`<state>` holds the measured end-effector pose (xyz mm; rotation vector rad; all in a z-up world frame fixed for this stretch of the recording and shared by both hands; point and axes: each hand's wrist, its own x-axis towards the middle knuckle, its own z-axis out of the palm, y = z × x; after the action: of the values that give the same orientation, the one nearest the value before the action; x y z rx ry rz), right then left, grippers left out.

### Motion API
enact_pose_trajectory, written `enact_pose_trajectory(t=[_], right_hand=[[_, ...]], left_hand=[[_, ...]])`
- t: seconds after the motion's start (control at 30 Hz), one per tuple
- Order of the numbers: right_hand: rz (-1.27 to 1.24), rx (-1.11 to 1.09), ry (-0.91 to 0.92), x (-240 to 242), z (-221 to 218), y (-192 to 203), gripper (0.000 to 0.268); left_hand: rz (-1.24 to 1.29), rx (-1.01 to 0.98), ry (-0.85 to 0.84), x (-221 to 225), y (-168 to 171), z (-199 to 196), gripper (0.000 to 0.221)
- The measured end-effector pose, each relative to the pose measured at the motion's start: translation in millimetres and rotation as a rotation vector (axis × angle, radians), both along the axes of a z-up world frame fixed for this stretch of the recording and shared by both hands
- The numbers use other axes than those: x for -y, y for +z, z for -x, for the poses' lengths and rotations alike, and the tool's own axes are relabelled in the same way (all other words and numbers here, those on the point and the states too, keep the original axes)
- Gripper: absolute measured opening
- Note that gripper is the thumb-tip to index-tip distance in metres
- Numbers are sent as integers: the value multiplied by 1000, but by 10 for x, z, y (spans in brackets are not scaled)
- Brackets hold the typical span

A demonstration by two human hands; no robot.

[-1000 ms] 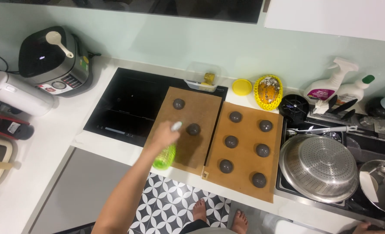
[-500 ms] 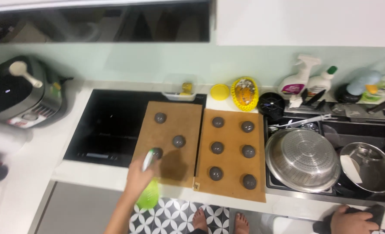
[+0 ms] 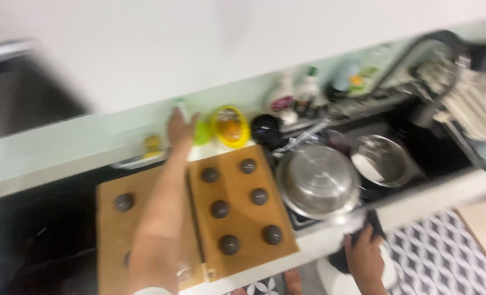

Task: The recorder rolls dough balls, weighs them, cleans the kitchen counter and sink, and wipes down equipment.

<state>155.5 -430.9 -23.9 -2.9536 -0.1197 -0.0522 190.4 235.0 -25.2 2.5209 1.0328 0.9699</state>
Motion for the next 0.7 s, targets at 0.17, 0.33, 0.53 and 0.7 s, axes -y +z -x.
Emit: enact_pose_trajectory(t=[0.17,0.33,0.53,0.7], right_hand=[[6,-54,-169,600,-792,242,77],[-5,-61,-241,1215,-1896,204,71],[84,-141,-128,1938,-3215,4,62],[10,222,155,2555,-3878,-835,42]], left_hand=[[86,-14,-87,641,561,255,97],[16,132,-187,1663,1047,1135,66],[460,40,159,3318,676,2420,28],[456,-146,357,5550,-459,3490,20]])
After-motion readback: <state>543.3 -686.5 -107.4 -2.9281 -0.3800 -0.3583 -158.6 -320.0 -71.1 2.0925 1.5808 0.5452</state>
